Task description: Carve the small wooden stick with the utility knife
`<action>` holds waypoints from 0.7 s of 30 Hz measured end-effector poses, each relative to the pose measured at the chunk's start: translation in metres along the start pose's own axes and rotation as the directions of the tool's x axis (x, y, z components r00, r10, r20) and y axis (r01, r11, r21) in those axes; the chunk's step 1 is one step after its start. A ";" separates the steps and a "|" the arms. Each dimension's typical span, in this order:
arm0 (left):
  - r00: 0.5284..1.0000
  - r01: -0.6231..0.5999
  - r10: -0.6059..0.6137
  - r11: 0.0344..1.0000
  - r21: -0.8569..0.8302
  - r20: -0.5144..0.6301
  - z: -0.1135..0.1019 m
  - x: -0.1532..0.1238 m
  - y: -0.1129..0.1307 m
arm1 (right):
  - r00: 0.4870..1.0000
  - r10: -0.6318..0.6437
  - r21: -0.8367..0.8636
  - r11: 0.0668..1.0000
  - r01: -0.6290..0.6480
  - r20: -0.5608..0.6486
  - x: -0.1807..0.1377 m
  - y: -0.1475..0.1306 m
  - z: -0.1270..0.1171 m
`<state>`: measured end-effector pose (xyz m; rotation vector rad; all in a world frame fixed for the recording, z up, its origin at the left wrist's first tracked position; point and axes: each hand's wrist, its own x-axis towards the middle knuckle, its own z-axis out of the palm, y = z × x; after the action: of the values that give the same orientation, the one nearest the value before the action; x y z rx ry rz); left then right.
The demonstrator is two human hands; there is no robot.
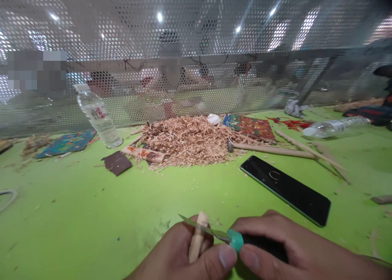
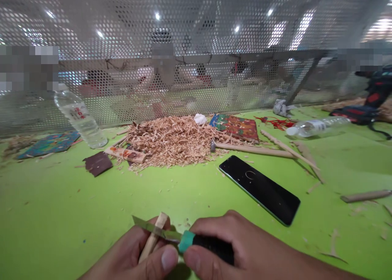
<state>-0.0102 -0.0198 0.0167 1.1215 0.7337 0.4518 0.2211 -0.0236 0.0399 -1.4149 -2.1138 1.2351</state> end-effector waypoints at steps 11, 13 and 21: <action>0.999 0.049 -0.049 0.998 -0.025 -0.011 0.003 -0.003 0.006 | 0.994 0.025 0.004 1.000 -0.025 0.106 0.003 -0.001 -0.002; 0.996 0.083 -0.083 0.997 0.000 -0.014 0.003 -0.003 0.008 | 0.993 0.032 0.006 0.999 -0.033 0.116 0.004 -0.001 -0.003; 0.998 0.014 -0.012 0.999 0.033 -0.058 0.007 0.001 0.007 | 0.993 0.023 -0.058 0.998 -0.016 0.116 0.002 0.005 0.004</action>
<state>-0.0036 -0.0210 0.0246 1.1381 0.8018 0.4638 0.2204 -0.0231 0.0329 -1.4218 -2.2343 1.3046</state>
